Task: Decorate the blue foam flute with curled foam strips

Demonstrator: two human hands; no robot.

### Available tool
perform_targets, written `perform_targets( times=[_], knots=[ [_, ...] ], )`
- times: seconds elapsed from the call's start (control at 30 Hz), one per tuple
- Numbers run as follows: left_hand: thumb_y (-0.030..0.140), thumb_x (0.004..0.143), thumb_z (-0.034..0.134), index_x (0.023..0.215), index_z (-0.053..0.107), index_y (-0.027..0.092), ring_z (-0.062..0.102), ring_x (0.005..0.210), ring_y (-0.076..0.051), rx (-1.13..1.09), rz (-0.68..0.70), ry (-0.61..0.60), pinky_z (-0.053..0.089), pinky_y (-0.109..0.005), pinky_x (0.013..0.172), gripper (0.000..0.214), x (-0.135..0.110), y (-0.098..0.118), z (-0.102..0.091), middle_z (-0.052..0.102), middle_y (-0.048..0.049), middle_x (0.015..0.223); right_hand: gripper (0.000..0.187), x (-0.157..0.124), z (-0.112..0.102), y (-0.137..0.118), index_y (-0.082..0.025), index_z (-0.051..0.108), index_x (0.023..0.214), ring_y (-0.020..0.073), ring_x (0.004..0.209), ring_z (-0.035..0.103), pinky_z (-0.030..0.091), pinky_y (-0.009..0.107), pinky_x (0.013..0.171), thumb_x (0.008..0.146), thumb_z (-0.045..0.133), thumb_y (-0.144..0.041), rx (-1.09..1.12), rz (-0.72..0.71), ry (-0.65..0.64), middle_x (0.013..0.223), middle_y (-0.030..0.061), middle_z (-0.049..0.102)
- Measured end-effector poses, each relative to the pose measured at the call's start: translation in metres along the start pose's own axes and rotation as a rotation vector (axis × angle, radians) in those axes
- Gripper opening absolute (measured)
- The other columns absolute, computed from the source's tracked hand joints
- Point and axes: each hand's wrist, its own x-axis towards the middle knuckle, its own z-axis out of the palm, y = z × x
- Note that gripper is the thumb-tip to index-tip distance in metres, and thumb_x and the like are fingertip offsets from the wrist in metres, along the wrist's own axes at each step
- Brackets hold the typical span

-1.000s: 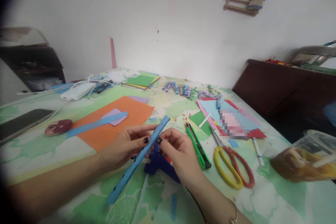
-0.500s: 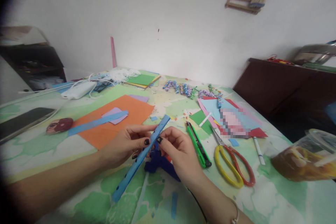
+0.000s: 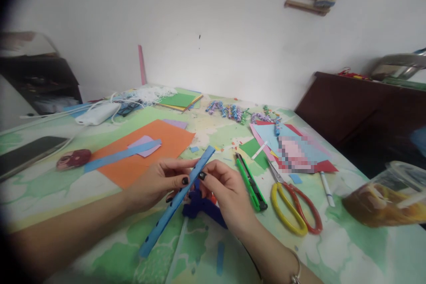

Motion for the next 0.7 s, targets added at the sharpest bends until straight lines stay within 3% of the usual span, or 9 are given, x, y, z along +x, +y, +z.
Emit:
perform_targets(
  times=[0.43,0.7],
  knots=[
    [0.033,0.073,0.071,0.124,0.058,0.019,0.056,0.050,-0.010,0.011,-0.026,-0.012,0.034,-0.019,0.042,0.054,0.0000,-0.0004,-0.0002,0.068,-0.0068,0.072,0.014,-0.0010,0.0002,0.0020,-0.017,0.059,0.081,0.0091,0.054,0.045,0.031,0.023,0.051,0.087,0.056,-0.030,0.019,0.011,-0.002,0.060,-0.0024,0.054],
    [0.033,0.070,0.074,0.120,0.061,0.020,0.057,0.055,-0.013,-0.072,-0.025,0.041,0.038,-0.023,0.048,0.053,0.0004,0.0002,0.0028,0.066,-0.0058,0.070,0.018,-0.0012,0.0013,0.0054,-0.018,0.057,0.078,0.0098,0.057,0.046,0.034,0.023,0.052,0.086,0.058,-0.034,0.014,0.018,-0.025,0.062,-0.0017,0.055]
  ],
)
